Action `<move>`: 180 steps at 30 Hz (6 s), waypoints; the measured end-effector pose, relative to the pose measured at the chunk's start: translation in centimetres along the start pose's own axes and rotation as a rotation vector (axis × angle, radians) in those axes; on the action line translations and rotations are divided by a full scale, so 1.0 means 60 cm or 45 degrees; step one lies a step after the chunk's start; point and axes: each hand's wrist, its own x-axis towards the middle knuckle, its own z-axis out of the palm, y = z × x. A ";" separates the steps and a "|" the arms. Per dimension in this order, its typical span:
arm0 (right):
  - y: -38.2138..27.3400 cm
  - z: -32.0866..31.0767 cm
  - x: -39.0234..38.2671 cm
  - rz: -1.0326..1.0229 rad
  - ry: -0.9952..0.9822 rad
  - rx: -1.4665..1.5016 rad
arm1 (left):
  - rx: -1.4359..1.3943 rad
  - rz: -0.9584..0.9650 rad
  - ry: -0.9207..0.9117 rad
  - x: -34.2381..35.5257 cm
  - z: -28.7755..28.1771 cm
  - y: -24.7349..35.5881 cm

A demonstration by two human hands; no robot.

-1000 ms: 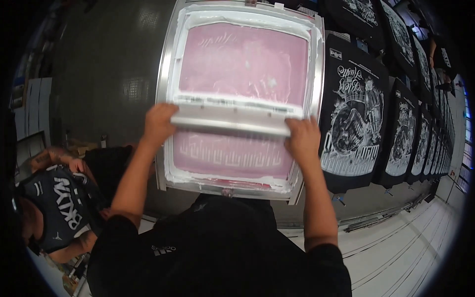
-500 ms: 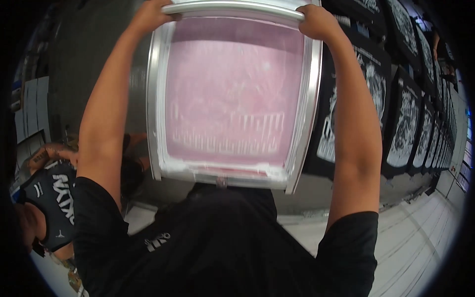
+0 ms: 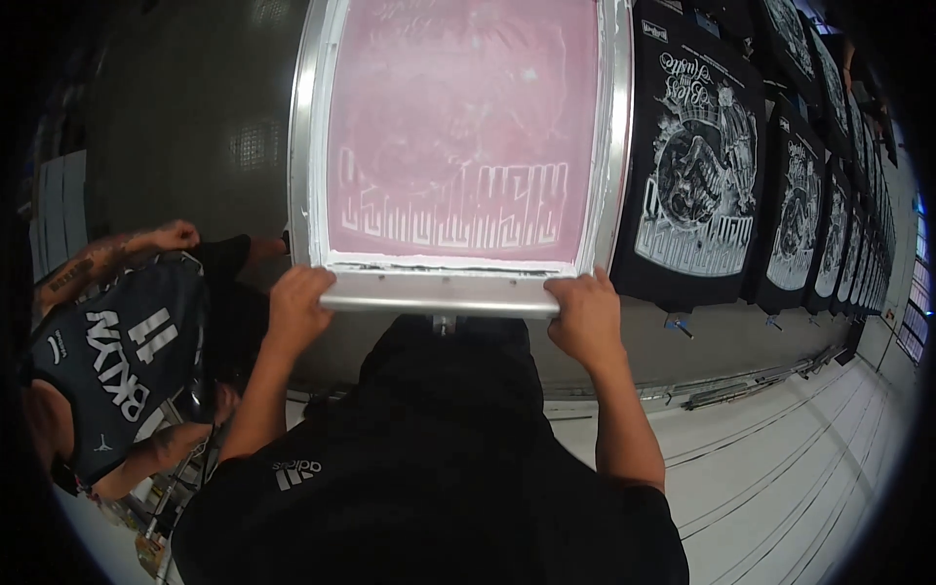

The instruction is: Using a manual screen printing press to apply white ink designs onto black t-shirts.

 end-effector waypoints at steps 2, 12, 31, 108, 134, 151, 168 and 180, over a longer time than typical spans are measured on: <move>0.006 0.038 -0.031 -0.044 0.168 -0.023 | 0.077 0.123 0.178 -0.051 0.035 -0.008; 0.097 -0.150 0.401 -0.049 0.529 -0.256 | 0.215 0.110 0.336 0.452 -0.041 -0.162; 0.201 -0.482 0.766 -0.142 0.280 -0.166 | -0.346 -0.415 -0.037 0.474 -0.135 -0.002; 0.634 -0.129 -0.195 0.163 0.504 1.612 | -1.004 -0.762 0.482 0.157 0.354 0.278; 0.878 -0.123 -0.172 0.198 0.421 1.625 | -1.042 -0.907 0.523 0.283 0.464 0.458; 0.807 -0.208 -0.244 0.095 0.134 0.311 | -0.009 0.116 0.388 0.274 0.314 0.643; 0.863 -0.489 0.216 -0.143 0.406 -0.177 | 0.214 0.093 0.078 0.826 0.210 0.549; 0.866 -0.302 0.176 -0.148 0.517 -0.426 | 0.472 0.205 0.257 0.703 0.363 0.531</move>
